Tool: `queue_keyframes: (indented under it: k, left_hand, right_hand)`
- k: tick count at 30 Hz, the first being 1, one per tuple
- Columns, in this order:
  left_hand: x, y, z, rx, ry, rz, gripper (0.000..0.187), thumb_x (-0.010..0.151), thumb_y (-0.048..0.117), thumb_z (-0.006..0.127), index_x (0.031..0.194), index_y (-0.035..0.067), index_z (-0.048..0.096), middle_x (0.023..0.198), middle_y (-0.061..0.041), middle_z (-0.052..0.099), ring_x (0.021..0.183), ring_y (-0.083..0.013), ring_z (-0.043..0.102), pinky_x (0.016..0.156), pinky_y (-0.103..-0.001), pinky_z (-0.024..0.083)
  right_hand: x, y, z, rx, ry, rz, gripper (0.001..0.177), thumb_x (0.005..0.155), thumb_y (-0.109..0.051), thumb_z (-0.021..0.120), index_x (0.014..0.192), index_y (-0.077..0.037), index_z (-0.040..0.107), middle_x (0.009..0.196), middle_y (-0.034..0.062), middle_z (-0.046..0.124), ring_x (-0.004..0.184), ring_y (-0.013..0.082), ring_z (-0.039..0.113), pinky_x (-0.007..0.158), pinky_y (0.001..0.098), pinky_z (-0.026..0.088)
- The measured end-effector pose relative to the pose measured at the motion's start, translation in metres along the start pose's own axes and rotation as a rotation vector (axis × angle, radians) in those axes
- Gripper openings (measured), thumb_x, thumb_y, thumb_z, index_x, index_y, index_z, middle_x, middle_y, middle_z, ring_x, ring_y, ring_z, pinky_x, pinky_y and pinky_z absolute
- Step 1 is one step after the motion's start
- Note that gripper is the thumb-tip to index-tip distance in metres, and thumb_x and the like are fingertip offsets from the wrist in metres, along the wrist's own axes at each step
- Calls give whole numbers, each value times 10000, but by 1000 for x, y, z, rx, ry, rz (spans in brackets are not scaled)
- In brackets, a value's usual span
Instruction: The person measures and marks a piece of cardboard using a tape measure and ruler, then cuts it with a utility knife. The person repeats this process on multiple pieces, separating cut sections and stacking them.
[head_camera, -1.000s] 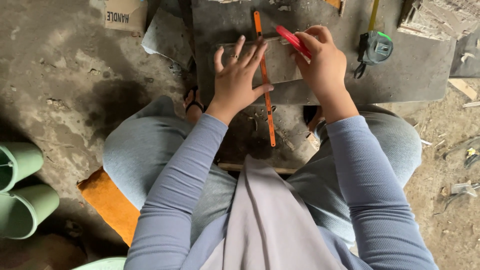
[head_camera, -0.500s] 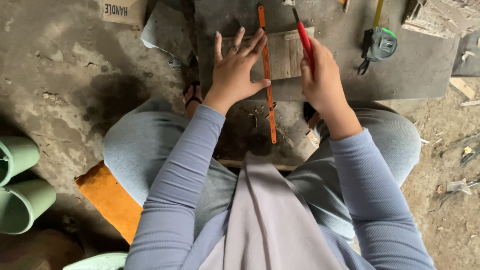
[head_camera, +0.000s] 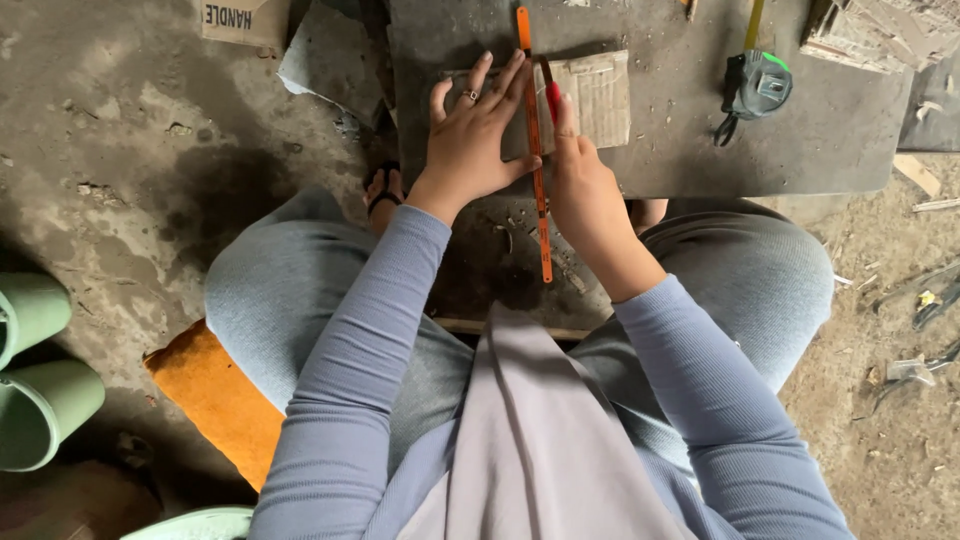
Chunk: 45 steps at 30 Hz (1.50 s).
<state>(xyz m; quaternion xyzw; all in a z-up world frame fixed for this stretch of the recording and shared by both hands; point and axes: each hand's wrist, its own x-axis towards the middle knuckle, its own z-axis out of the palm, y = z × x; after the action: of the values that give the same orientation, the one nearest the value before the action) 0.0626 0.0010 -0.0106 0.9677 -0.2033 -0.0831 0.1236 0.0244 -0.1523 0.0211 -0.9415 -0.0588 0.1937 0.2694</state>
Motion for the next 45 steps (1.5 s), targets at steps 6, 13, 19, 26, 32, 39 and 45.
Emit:
queue_keyframes:
  k: [6, 13, 19, 26, 32, 39, 45]
  left_hand:
    - [1, 1, -4, -7, -26, -1, 872, 807, 595, 623, 1400, 198, 121, 1431, 109, 36, 1331, -233, 155, 962, -503, 181]
    - [2, 1, -10, -32, 0, 21, 831, 778, 542, 653, 1383, 198, 198, 1421, 104, 111, 1310, -234, 196, 936, -502, 185]
    - [2, 3, -11, -88, 8, 9, 761, 783, 520, 611, 1364, 184, 253, 1413, 105, 139, 1297, -254, 220, 900, -482, 198]
    - [3, 0, -6, -139, 44, 20, 621, 782, 435, 626, 1307, 203, 387, 1398, 87, 146, 1288, -253, 195, 884, -502, 194]
    - [5, 2, -14, -138, 0, -1, 715, 797, 450, 602, 1363, 199, 244, 1414, 84, 173, 1306, -246, 198, 915, -504, 178]
    - [3, 6, -16, -178, 40, -15, 577, 783, 435, 551, 1290, 211, 392, 1388, 59, 220, 1286, -241, 212, 915, -523, 165]
    - [5, 6, -19, -164, -27, -20, 669, 787, 413, 536, 1350, 176, 261, 1408, 59, 199, 1302, -248, 180, 933, -531, 142]
  right_hand:
    - [0, -3, 5, -131, -7, -62, 758, 829, 73, 426, 1373, -125, -63, 868, 194, 432, 447, 310, 406, 411, 386, 353]
    - [3, -1, 14, -135, 20, -48, 653, 868, -1, 421, 1370, -76, 11, 897, 211, 464, 513, 353, 472, 424, 414, 371]
    - [3, -5, 20, -225, 66, -109, 678, 812, 56, 402, 1367, -27, 21, 850, 215, 458, 428, 293, 428, 366, 375, 357]
    - [16, -1, 35, -294, 128, -90, 701, 805, 51, 459, 1362, -16, 39, 839, 201, 469, 429, 272, 434, 364, 363, 387]
    - [10, -2, 42, -337, 152, -57, 700, 797, 25, 450, 1374, -37, 57, 715, 144, 457, 382, 262, 418, 341, 368, 381]
    - [11, -6, 30, -270, 73, -20, 744, 792, 34, 417, 1387, -115, -6, 715, 169, 436, 413, 324, 448, 396, 421, 396]
    - [9, -3, 35, -202, 63, -32, 684, 795, 17, 378, 1376, -57, 25, 738, 194, 451, 470, 389, 476, 417, 463, 400]
